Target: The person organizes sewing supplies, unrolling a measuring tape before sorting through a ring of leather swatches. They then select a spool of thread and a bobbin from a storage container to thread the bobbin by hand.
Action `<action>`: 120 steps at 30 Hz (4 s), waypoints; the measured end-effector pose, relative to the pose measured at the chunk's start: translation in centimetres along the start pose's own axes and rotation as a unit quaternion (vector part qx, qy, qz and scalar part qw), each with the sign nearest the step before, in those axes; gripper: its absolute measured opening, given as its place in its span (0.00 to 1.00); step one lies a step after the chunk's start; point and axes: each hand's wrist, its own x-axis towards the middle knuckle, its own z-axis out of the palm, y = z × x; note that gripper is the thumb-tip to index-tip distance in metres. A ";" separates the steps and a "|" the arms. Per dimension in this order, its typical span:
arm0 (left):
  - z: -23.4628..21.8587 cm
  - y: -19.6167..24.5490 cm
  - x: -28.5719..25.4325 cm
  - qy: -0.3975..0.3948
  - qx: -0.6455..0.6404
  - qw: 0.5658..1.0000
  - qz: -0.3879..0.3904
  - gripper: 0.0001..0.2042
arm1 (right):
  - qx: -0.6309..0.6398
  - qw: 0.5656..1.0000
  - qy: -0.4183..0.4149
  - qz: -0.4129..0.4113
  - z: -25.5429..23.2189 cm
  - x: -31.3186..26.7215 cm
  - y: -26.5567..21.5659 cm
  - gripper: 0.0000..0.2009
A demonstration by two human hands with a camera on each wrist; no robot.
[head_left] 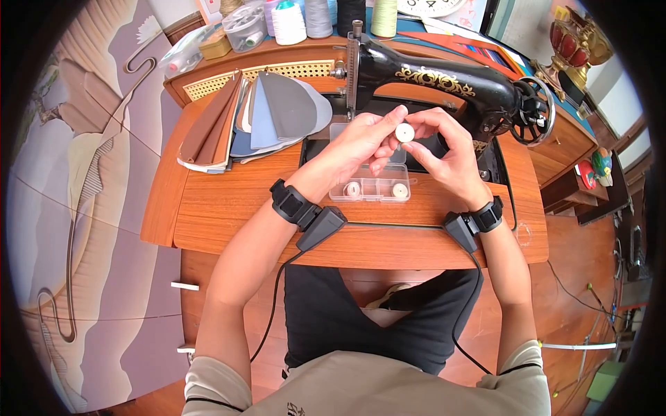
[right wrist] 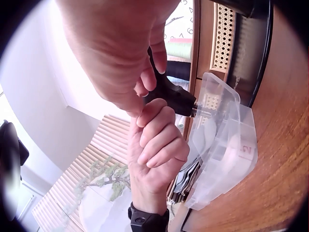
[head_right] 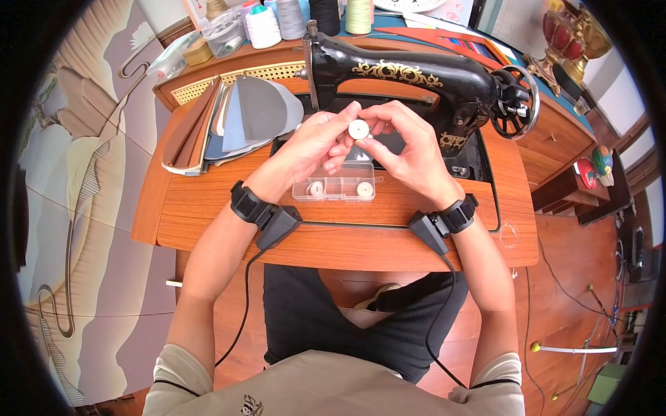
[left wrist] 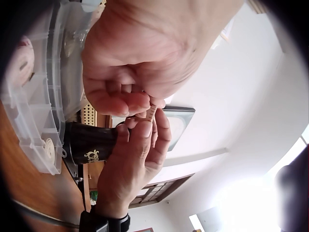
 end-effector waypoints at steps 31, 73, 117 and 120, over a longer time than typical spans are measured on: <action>-0.1 -0.2 0.7 0.104 0.178 0.969 0.134 0.19 | -0.023 0.955 -0.276 0.105 0.6 -0.7 -1.5 0.12; -0.7 0.6 0.6 0.104 0.145 0.969 0.173 0.22 | 0.219 0.908 -0.076 0.348 1.5 -0.8 4.5 0.21; -0.1 -1.9 -4.2 -0.180 0.740 0.633 0.141 0.41 | 0.257 0.922 -0.125 0.261 1.4 -1.8 7.6 0.30; -0.3 -1.7 -3.9 -0.195 0.740 0.632 0.124 0.41 | 0.252 0.922 -0.128 0.266 1.6 -1.7 7.8 0.30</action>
